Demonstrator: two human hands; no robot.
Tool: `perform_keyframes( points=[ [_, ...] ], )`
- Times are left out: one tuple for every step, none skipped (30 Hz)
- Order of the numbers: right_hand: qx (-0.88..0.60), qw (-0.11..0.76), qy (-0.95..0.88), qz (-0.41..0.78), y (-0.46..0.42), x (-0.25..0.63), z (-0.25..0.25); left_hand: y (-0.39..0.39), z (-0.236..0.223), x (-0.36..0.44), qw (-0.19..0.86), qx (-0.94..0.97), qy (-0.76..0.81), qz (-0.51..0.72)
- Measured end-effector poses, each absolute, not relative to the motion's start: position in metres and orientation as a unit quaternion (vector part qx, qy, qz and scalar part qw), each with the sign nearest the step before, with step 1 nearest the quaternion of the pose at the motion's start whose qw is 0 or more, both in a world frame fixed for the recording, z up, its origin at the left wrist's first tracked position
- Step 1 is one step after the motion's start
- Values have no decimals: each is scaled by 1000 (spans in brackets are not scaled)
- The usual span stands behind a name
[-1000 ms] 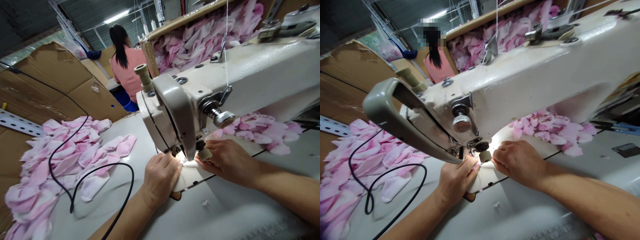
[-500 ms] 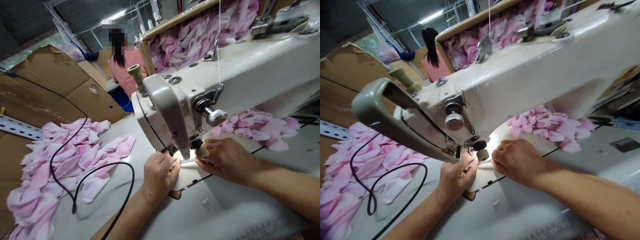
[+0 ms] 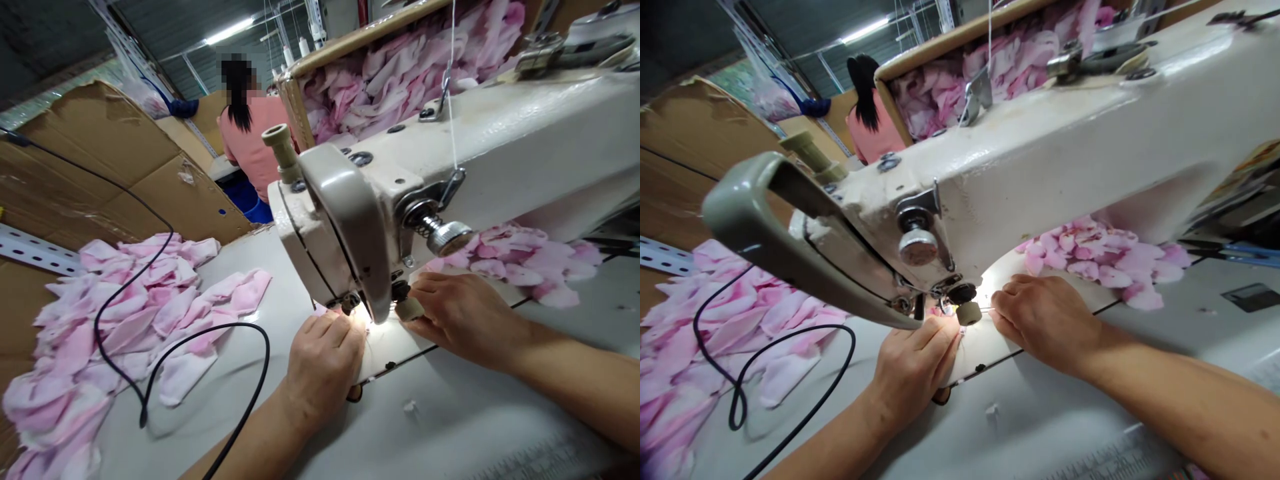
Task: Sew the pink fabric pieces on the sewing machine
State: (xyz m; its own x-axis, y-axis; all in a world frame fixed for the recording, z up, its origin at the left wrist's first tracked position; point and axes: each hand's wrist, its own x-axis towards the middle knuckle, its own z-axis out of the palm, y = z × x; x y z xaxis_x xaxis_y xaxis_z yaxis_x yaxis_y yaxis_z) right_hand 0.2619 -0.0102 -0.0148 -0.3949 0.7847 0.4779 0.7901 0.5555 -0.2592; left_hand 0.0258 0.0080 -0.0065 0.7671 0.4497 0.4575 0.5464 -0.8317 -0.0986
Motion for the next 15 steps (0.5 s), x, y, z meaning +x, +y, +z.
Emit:
perform_keyframes(
  points=[
    [-469,284,-836,7,-11,263,-14,8,-6,26,111,-935,-265,-210],
    [-470,283,-836,21,-11,263,-14,8,-6,26,108,-935,-264,-210],
    [-471,282,-835,37,-12,263,-14,8,-6,26,106,-935,-262,-213],
    [-477,276,-833,51,-13,263,-13,8,-6,26,104,-935,-263,-215],
    [-483,267,-831,63,-14,262,-12,9,-6,25,101,-935,-264,-216],
    [-489,258,-830,70,-15,262,-12,9,-6,25,97,-935,-264,-216],
    [-492,253,-830,75,-15,262,-11,9,-6,25,94,-935,-266,-214],
    [-495,248,-829,78,-15,261,-11,9,-5,25,92,-935,-268,-213],
    [-497,244,-829,79,-16,261,-11,9,-5,24,92,-935,-269,-211],
    [-495,243,-830,81,-15,261,-11,8,-5,24,92,-935,-271,-210],
    [-491,246,-832,80,-15,261,-12,8,-5,24,92,-935,-271,-210],
    [-490,249,-832,78,-15,261,-12,8,-5,24,92,-935,-271,-208],
    [-489,252,-832,75,-14,260,-13,7,-5,23,91,-936,-271,-207],
    [-487,255,-832,73,-14,260,-14,7,-6,23,89,-936,-271,-205],
    [-484,260,-832,71,-13,260,-14,7,-6,22,87,-937,-271,-204]
  ],
)
